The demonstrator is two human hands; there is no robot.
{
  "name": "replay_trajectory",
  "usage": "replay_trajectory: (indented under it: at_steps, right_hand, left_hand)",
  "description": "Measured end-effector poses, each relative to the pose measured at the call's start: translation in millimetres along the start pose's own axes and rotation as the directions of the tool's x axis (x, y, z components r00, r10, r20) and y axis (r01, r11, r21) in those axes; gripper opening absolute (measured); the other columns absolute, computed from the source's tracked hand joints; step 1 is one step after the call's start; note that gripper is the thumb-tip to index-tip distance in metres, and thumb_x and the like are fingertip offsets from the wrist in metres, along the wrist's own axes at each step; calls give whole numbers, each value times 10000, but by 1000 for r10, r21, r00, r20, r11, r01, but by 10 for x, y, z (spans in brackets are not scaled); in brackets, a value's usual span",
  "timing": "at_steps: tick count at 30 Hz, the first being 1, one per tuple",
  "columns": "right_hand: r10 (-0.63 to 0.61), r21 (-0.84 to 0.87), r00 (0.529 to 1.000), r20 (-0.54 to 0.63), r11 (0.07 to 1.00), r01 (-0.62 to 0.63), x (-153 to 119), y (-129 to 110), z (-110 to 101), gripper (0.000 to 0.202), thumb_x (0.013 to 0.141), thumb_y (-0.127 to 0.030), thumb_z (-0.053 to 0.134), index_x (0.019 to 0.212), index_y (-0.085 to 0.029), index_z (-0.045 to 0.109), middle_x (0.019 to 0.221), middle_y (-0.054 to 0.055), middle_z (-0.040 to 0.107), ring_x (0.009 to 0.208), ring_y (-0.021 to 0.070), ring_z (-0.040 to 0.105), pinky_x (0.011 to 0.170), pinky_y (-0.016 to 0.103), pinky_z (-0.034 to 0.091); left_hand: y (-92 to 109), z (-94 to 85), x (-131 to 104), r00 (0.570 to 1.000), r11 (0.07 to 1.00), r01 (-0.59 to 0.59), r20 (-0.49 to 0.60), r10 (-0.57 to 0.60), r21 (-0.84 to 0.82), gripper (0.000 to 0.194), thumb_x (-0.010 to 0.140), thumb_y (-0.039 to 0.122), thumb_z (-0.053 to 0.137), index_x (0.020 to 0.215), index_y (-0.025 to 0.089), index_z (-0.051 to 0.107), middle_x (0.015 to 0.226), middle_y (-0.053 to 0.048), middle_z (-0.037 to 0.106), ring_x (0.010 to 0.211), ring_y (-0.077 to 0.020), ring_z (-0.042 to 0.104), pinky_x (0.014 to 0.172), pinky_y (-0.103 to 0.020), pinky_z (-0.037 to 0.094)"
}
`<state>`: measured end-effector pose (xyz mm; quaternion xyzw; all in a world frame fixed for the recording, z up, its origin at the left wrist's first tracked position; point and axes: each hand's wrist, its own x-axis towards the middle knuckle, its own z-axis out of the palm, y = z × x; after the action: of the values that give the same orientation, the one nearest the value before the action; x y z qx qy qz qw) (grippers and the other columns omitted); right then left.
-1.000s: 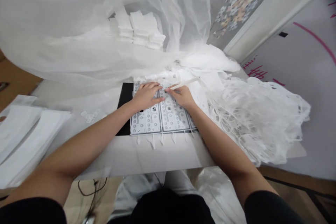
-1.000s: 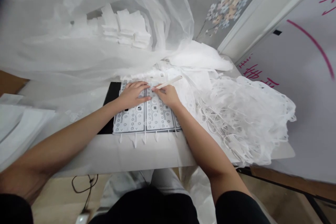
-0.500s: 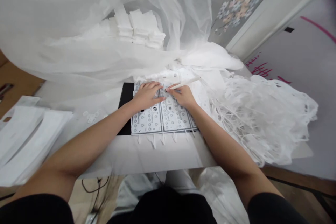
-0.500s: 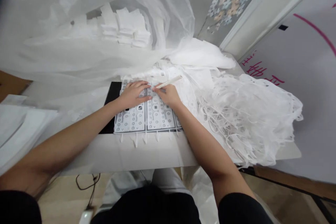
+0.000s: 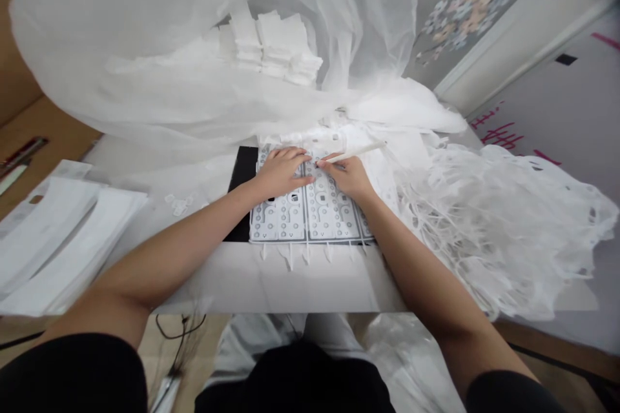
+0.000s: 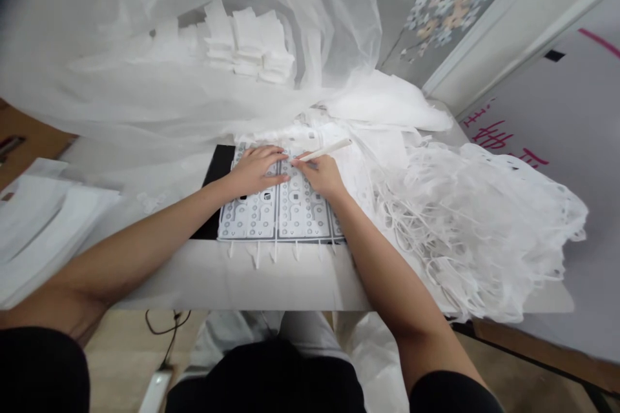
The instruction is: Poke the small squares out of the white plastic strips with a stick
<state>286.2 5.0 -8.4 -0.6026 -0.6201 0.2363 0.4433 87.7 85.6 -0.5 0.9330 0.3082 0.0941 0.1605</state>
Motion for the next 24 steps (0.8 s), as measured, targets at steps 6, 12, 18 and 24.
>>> replay_trajectory:
  at_steps: [6,12,18,24]
  right_hand:
    - [14,-16,1000,5,1000,-14,3,4,2,269,892,-420,627,879,-194,772,913,41,781,904,234,716,829,339,530]
    - [-125,-241,992,31,962,129,-20,-34,25,203,927,-345,600,930,-234,770,975,31,773,1001,246,669,921,386,503]
    - [-207,-478,962,180,836,270,-41,-130,40,258,993,-305,499,1009,-222,743,985,50,763,935,238,632,942,402,455]
    - [-260,-472,948,183,822,317,-41,-64,105,302,1004,-231,426,1088,-210,716,1043,57,745,1004,232,609,978,362,462]
  left_hand:
    - [-15,5,2,1000,1000,-4,1,4,-15,597,916,619,513,1390,258,540,1538,-64,447,1425,-301,368,1171,-477,234]
    - [-28,12,-2,1000,1000,-26,-5,26,-10,593,920,622,511,1389,260,536,1530,-66,456,1425,-296,371,1165,-475,242]
    - [-45,34,11,999,999,-35,-17,35,-7,598,922,612,530,1394,246,530,1521,-64,466,1428,-285,372,1165,-470,247]
    - [-49,38,7,999,1000,-28,-16,28,12,594,922,612,532,1402,261,524,1527,-64,464,1427,-285,374,1168,-470,249]
